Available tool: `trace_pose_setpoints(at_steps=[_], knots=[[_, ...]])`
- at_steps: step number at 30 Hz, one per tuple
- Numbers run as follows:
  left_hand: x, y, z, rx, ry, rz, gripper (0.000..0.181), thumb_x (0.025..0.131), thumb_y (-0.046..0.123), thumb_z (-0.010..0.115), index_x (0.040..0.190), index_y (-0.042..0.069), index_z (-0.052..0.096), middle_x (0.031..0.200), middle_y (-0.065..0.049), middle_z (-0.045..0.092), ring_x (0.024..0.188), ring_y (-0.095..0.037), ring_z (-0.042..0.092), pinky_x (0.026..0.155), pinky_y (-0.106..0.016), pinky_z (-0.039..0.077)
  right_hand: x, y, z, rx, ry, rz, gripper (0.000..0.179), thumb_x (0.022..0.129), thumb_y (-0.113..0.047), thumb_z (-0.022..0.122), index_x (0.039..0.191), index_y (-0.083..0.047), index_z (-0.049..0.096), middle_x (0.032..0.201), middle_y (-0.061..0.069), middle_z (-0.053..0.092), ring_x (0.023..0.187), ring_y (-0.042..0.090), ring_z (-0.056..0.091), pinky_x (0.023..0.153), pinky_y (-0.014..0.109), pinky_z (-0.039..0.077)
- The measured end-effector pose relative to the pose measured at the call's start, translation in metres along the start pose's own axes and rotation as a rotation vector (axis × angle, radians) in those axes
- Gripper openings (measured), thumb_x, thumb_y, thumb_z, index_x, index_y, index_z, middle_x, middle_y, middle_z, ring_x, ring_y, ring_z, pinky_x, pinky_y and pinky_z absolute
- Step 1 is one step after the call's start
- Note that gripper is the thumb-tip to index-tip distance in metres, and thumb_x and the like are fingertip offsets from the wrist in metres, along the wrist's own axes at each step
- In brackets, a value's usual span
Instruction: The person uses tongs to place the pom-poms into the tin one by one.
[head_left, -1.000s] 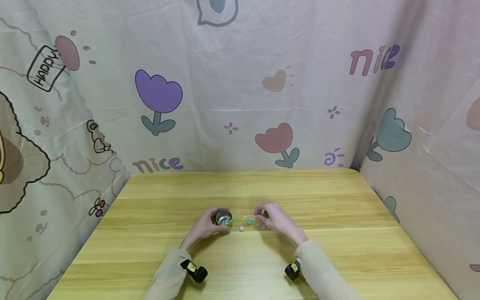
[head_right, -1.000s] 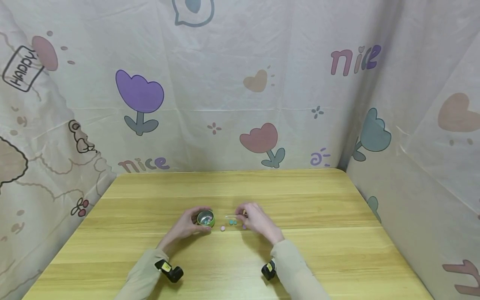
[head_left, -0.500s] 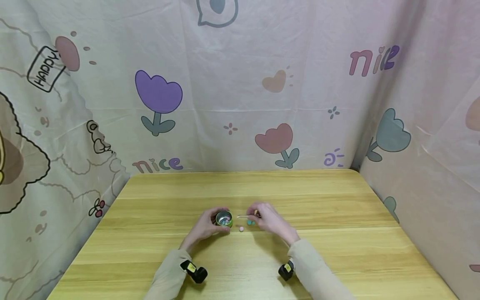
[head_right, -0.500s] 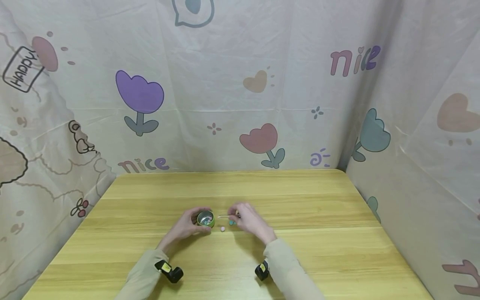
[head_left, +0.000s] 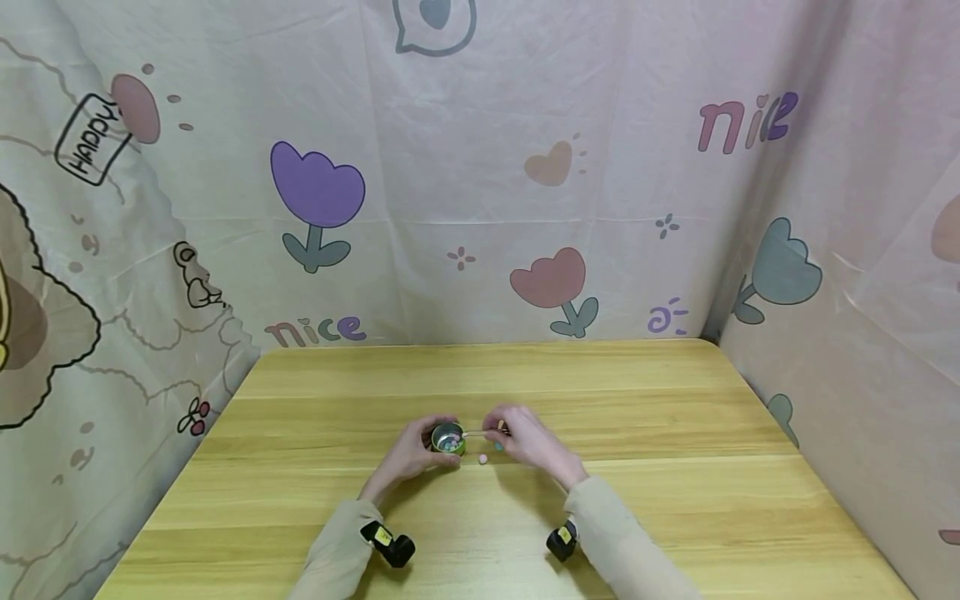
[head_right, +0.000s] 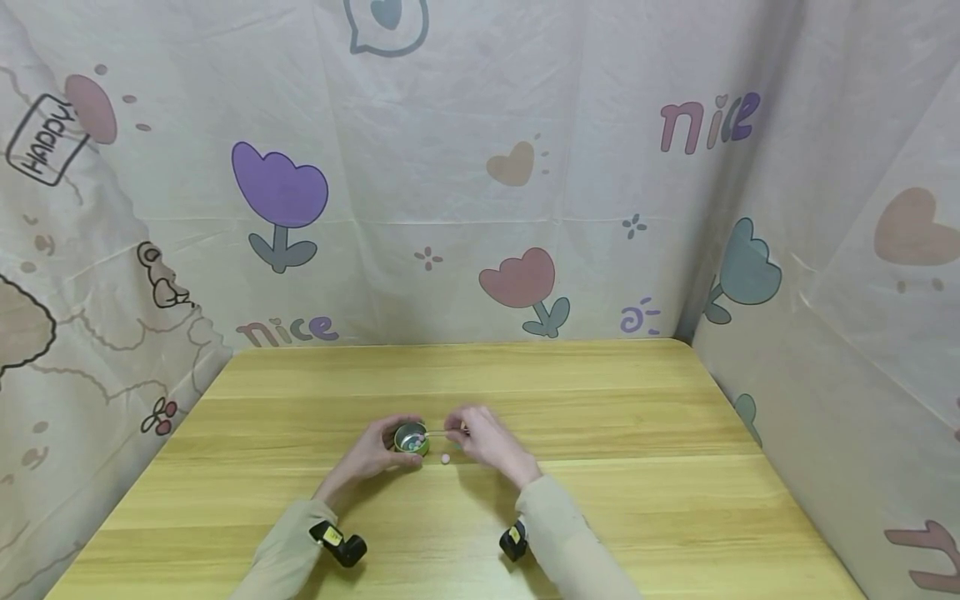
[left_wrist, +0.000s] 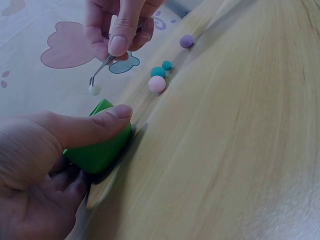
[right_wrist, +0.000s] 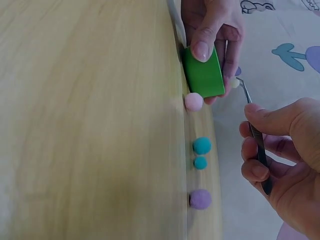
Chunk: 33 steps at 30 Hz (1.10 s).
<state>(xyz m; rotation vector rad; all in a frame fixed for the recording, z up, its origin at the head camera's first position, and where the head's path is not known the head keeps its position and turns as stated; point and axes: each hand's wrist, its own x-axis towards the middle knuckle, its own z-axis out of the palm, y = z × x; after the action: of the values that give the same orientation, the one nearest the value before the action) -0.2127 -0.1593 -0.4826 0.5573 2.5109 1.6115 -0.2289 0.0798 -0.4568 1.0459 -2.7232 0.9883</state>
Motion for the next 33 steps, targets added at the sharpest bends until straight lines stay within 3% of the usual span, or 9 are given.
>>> trace_pose_setpoints(at_steps=[7,24,33], knots=[[0.000,0.000,0.000,-0.010,-0.004,0.005,0.067,0.076,0.001,0.084,0.134,-0.010,0.054,0.127,-0.029,0.063,0.114,-0.041,0.064,0.102,-0.055,0.052,0.004,-0.001,0.005,-0.024,0.007,-0.007,0.007,0.093,-0.007,0.069,0.097,-0.007,0.074,0.096,0.005,0.074,0.087,0.015,0.069,0.078,0.023,0.058],[0.000,-0.003,0.000,0.012,-0.001,0.004,0.067,0.075,0.004,0.085,0.134,-0.008,0.055,0.126,-0.027,0.065,0.114,-0.039,0.064,0.102,-0.050,0.053,0.009,-0.005,0.011,-0.014,-0.003,-0.006,0.007,0.092,-0.007,0.070,0.098,-0.005,0.074,0.097,0.007,0.074,0.087,0.016,0.068,0.078,0.024,0.058],[0.002,-0.007,0.001,0.008,0.000,-0.008,0.068,0.074,0.004,0.086,0.134,-0.007,0.055,0.125,-0.025,0.066,0.113,-0.034,0.065,0.099,-0.030,0.054,0.011,-0.004,0.013,-0.007,-0.010,0.014,0.010,0.092,-0.008,0.070,0.100,-0.005,0.074,0.100,0.007,0.074,0.088,0.015,0.069,0.079,0.022,0.058]])
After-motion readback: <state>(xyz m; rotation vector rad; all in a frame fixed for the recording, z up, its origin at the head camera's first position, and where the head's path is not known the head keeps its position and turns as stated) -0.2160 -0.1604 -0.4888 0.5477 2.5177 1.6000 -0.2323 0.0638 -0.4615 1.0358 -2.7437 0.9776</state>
